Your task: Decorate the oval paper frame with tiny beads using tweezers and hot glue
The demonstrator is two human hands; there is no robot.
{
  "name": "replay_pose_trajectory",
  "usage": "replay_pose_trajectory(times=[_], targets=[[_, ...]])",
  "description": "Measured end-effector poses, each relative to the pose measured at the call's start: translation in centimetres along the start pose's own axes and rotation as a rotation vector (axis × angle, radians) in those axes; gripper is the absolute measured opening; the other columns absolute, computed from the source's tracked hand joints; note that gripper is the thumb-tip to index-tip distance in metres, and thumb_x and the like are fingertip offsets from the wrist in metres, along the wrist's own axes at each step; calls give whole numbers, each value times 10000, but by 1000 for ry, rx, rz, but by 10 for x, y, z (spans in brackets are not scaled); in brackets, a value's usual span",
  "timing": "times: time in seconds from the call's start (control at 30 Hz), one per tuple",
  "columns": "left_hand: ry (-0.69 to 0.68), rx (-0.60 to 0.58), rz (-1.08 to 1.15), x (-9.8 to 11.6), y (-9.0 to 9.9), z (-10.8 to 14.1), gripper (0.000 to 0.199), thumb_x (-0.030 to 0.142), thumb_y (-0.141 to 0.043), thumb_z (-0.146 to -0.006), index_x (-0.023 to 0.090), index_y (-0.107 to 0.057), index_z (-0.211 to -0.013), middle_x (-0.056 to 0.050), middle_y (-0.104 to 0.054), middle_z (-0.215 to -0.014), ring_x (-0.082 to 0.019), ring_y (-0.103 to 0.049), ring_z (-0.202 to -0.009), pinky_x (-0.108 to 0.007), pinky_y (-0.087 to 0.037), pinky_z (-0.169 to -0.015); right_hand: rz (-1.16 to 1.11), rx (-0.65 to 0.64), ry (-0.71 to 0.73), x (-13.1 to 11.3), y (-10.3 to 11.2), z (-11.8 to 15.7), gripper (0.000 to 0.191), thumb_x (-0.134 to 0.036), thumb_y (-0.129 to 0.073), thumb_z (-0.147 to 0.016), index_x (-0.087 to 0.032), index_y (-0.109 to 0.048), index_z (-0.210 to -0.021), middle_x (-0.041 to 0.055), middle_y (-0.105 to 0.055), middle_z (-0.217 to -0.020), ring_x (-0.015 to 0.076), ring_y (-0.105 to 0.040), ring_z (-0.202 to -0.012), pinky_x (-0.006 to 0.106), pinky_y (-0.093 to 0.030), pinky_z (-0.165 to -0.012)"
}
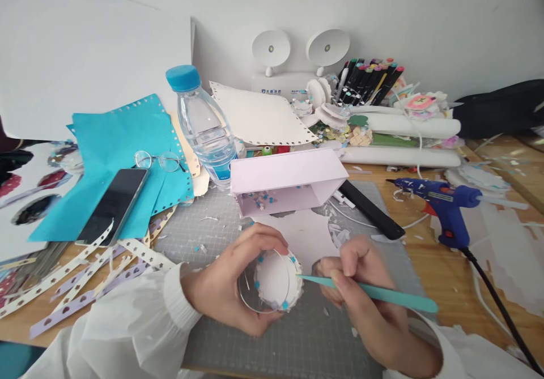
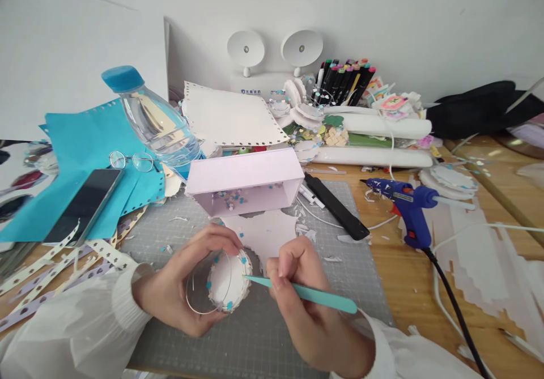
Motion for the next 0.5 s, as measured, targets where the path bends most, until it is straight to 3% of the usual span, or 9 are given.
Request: replay_pose_trajectory(times=[0.5], targets=[[-7, -5, 35, -1, -1, 0, 681, 181, -678, -549, 217, -457, -1193, -105, -514, -1095, -275, -522, -1004, -398, -457, -847, -101, 24, -39, 5, 0, -3, 157, -265, -405, -967, -268, -303, -848, -81, -268, -585, 87, -244, -466, 212, -214, -436]])
Point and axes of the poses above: each hand's wrist, its own z-axis away from the middle knuckle, its own y-axis out of the back of the hand, x = y × z, the point moved 3 cm from there along -z, towards the middle knuckle
